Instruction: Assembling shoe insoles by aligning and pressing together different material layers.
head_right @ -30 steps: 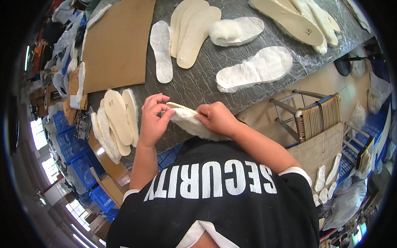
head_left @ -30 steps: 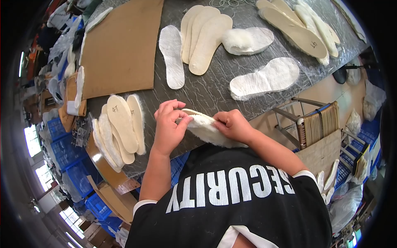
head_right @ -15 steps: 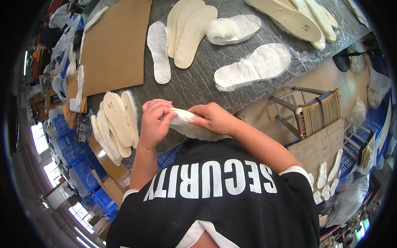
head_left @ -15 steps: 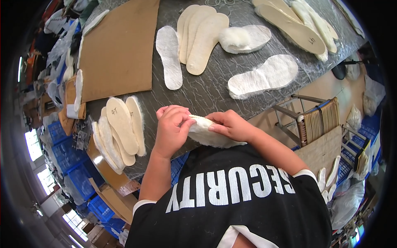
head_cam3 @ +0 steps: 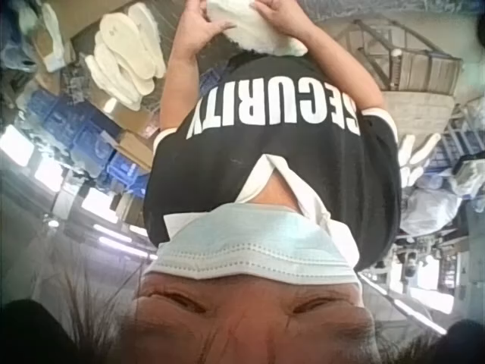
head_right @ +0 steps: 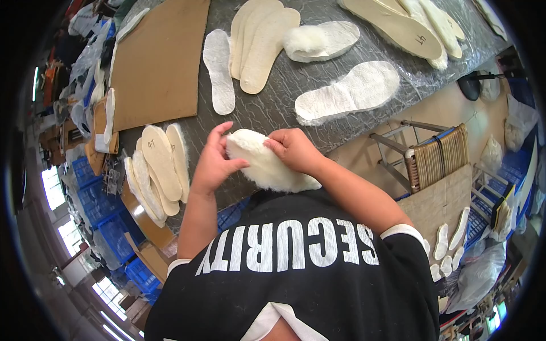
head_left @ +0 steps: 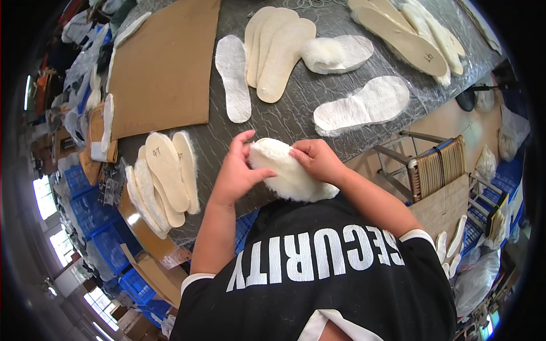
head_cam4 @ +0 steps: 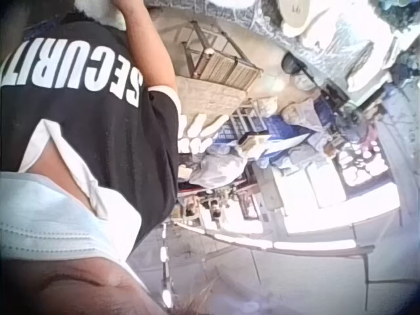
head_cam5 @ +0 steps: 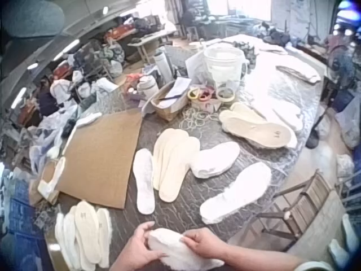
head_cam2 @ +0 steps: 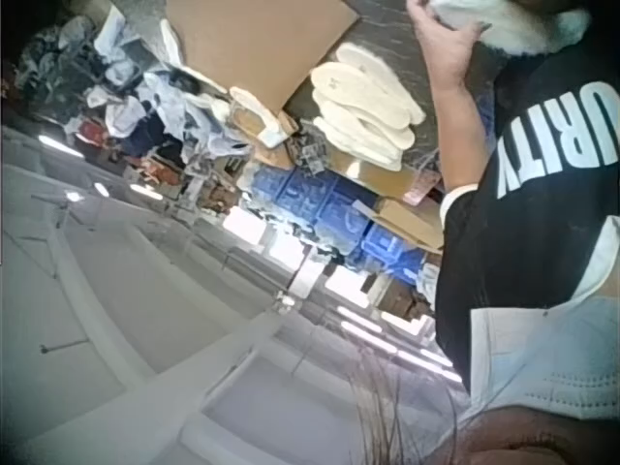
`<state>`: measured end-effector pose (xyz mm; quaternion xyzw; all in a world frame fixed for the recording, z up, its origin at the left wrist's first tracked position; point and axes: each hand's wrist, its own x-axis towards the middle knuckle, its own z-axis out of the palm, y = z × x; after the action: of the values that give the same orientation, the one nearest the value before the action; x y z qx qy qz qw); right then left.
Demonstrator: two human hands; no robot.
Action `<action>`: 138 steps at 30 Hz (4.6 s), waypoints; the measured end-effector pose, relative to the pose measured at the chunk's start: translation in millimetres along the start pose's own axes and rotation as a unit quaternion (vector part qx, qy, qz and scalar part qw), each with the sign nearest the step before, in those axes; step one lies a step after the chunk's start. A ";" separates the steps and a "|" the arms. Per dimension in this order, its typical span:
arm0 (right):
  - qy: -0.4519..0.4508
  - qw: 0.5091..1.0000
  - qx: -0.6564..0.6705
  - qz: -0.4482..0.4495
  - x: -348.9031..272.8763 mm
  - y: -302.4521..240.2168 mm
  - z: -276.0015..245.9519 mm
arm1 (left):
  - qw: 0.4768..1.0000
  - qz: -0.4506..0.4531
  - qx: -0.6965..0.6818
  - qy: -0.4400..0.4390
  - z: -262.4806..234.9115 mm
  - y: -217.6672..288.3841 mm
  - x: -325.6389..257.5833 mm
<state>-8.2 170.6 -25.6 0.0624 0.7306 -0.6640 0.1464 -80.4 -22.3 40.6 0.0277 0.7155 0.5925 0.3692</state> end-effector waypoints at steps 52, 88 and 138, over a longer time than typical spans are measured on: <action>0.082 0.985 -0.138 0.067 62.3 16.7 16.2 | 0.771 0.456 0.399 -0.194 41.8 -39.4 -43.8; 0.026 0.977 0.210 0.027 9.9 16.3 28.5 | 0.961 0.061 0.261 -0.075 -45.5 -14.5 27.2; -0.117 0.993 0.009 -0.011 37.0 -41.0 7.3 | 0.942 -0.082 -0.316 -0.075 -36.1 -81.2 19.2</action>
<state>-54.0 155.1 1.9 -0.0230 0.7030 -0.6749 0.2231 -82.2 -67.2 -38.5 -0.1042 0.4617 0.7519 0.4590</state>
